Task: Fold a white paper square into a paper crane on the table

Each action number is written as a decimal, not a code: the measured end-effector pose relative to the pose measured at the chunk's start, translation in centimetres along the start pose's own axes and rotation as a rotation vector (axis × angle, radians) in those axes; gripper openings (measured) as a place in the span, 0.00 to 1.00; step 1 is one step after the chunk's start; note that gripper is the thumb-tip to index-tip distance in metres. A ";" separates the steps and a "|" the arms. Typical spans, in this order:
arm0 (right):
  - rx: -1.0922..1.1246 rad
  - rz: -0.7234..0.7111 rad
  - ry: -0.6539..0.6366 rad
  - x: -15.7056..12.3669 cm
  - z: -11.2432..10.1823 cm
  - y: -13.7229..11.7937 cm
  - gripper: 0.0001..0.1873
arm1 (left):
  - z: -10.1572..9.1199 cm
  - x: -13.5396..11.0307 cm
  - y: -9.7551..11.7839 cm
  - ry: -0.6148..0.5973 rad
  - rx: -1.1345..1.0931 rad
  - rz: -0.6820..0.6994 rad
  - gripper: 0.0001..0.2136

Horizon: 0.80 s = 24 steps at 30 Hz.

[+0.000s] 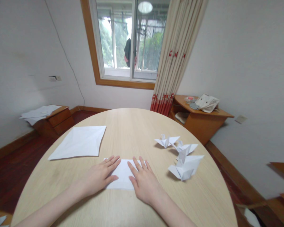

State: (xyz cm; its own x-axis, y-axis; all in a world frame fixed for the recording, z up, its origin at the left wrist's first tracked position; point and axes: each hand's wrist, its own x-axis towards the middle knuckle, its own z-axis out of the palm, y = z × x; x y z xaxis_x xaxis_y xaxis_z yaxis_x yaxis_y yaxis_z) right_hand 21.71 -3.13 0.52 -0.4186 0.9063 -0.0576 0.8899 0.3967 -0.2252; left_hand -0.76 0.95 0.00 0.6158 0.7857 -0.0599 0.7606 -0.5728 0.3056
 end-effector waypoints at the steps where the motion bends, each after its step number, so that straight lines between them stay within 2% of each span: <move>1: -0.008 0.005 0.003 0.0 0.1 0.0 0.28 | 0.0 0.0 0.0 0.001 0.008 -0.009 0.26; 8: -0.104 0.112 0.012 0.1 0.6 0.1 0.35 | -1.1 -0.2 1.5 -0.060 0.104 -0.108 0.29; 14: -0.185 0.228 0.054 0.1 1.4 0.3 0.45 | -2.2 -0.5 2.8 -0.106 0.225 -0.203 0.32; 20: -0.280 0.297 0.074 0.2 2.1 0.6 0.51 | -1.8 -0.6 2.6 -0.063 0.263 -0.243 0.34; 24: -0.279 0.283 0.090 0.1 2.1 0.7 0.50 | -1.2 -0.5 1.7 0.023 0.209 -0.185 0.35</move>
State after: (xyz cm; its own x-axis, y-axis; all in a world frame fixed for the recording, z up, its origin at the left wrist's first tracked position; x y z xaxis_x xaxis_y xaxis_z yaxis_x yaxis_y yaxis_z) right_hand 21.92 -3.05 -1.73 -0.1433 0.9896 0.0089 0.9879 0.1425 0.0606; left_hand -0.02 -0.14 1.66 0.4597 0.8850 -0.0738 0.8869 -0.4533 0.0891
